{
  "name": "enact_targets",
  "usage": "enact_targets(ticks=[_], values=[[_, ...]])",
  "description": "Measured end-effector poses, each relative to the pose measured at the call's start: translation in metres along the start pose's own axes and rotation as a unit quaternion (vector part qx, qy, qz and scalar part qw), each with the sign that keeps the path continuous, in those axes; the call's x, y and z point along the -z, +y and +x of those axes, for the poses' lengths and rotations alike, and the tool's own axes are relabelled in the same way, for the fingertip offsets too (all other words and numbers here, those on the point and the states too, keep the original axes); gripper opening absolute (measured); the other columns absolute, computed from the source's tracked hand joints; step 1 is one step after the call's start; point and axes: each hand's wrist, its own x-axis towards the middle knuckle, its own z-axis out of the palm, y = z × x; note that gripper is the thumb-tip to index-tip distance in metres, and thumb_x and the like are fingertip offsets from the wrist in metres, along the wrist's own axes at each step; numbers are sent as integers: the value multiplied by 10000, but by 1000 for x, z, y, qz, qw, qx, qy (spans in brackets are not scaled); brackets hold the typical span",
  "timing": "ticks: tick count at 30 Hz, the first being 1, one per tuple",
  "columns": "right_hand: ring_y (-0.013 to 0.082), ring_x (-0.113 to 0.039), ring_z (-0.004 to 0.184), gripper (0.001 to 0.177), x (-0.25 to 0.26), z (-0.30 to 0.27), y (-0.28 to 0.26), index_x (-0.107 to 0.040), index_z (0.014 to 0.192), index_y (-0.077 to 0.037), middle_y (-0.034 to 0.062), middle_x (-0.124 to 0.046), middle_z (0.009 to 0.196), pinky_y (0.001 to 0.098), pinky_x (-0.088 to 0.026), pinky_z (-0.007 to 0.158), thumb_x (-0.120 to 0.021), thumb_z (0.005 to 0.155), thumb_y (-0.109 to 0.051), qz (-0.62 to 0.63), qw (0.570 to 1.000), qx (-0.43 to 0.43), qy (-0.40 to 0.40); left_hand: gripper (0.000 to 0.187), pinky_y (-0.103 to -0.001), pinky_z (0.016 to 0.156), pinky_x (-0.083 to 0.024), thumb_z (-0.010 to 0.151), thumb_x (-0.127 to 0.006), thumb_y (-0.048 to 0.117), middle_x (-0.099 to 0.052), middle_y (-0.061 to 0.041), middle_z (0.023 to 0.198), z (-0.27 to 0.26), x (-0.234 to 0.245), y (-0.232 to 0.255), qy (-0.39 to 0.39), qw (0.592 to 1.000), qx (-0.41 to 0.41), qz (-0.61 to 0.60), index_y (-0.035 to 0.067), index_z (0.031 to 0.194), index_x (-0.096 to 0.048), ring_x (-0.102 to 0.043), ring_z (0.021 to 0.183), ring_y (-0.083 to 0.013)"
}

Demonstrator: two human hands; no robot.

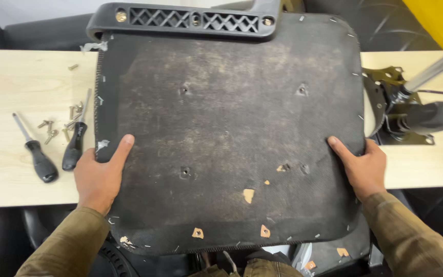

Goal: The person assembles a chair by attaching plastic side frames to a fabric seat cushion using screws and a screwdriver. They align the frames, insert screws, and tighten them to secure the parts together.

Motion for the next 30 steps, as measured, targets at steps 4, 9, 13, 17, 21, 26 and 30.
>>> enact_targets(ticks=[4,9,13,17,21,26,30], values=[[288,-729,884,720,-2,-2,-2,-657,1194,124,240,-726,1068,373,-575,836,-790,851,-495,-35,999,-33,-10,684,-372,819,-517,869,-772,601,-729,-164,952,0,3,-1,4,999,24,25,-59,1032,-700,-691,891,-249],[302,-669,1088,695,-2,-13,2,-593,1285,83,232,-689,1199,381,-504,947,-701,945,-514,-32,999,35,1,697,-445,1018,-434,961,-724,529,-617,-256,1267,-15,-4,0,75,991,-74,79,-87,1252,-578,-573,1194,-363],[323,-646,1108,584,2,-39,34,-598,1256,65,220,-683,1183,386,-482,973,-585,1053,-482,-54,998,21,13,792,-600,1201,-209,1048,-689,384,-345,-315,1591,-40,-21,-8,95,951,-242,166,-142,1531,-345,-289,1500,-460],[329,-602,1186,567,7,-87,79,-558,1347,77,243,-623,1280,406,-448,1030,-525,1117,-440,-102,990,84,45,740,-653,1206,-82,1067,-645,367,-196,-361,1647,-81,-47,-8,41,924,-321,205,-118,1539,-342,-117,1557,-492],[323,-568,1252,571,8,-143,132,-501,1394,61,228,-581,1352,392,-427,1073,-485,1126,-443,-40,997,15,67,751,-634,1209,-73,1022,-612,367,-168,-337,1653,-141,-77,2,-71,901,-375,207,-103,1535,-327,-94,1552,-474],[304,-634,1137,551,10,-202,198,-567,1314,13,183,-637,1263,389,-483,988,-614,967,-412,-72,983,-170,-13,753,-603,1200,-97,946,-630,360,-183,-278,1636,-206,-105,6,-179,874,-412,187,-56,1506,-350,-109,1539,-427],[304,-660,1145,542,19,-234,264,-635,1256,6,168,-684,1227,391,-493,1001,-730,866,-359,-156,947,-245,-137,719,-587,1208,-103,934,-645,314,-183,-245,1653,-252,-131,-6,-245,844,-449,162,-23,1508,-375,-126,1550,-388]])
